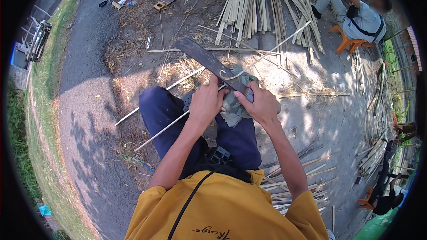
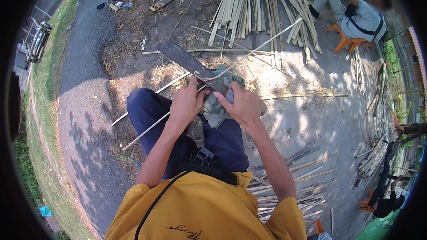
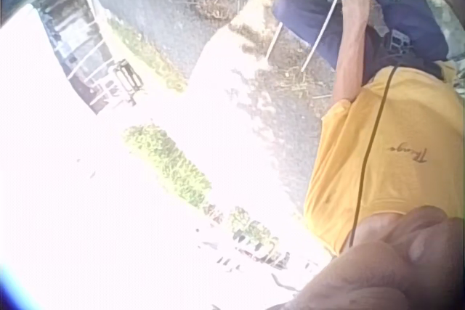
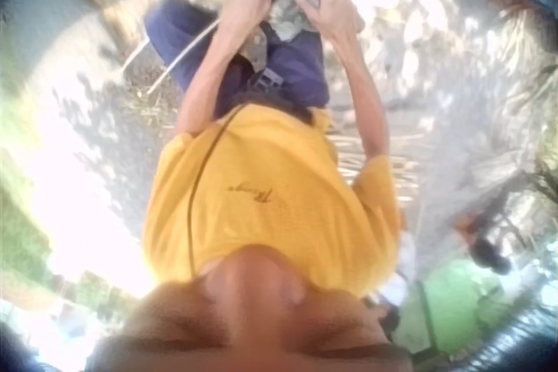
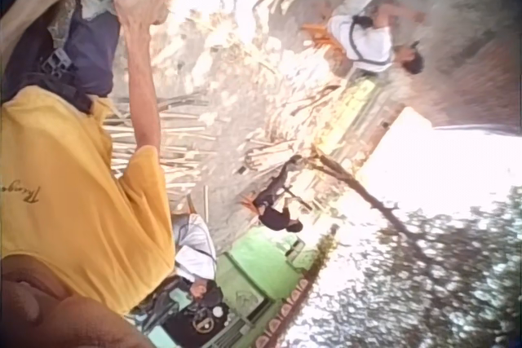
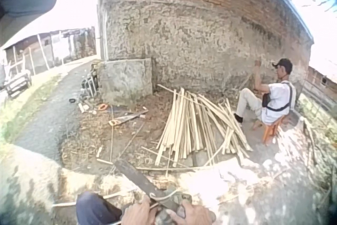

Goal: The person uses a large blade to shave and thin out long strips of bamboo, holding the bamboo against their lap and drawing the blade toward themselves.

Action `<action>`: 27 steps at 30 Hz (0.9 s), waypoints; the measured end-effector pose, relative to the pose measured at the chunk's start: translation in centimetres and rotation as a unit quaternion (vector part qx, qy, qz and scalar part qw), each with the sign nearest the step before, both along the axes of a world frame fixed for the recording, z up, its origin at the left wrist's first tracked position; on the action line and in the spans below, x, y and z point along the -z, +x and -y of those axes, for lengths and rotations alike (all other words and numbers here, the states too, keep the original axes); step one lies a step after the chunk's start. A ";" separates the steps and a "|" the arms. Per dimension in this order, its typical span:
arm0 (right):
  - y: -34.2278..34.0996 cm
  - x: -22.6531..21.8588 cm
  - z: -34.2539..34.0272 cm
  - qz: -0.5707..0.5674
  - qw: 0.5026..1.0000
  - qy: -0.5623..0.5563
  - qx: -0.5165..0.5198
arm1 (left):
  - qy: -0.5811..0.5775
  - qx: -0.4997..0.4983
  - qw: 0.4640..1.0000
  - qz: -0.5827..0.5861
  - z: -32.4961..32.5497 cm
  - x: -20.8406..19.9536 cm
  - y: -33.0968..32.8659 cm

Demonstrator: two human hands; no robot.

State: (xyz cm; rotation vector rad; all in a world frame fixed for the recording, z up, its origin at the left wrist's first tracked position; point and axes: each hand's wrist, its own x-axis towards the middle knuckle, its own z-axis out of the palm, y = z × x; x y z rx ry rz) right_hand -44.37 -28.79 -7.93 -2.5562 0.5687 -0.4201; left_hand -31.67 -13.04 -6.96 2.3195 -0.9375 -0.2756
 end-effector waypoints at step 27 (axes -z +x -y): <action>-0.6 1.3 -0.8 -0.028 0.998 -0.011 -0.048 | -0.075 -0.020 0.991 -0.112 -1.9 0.6 -3.9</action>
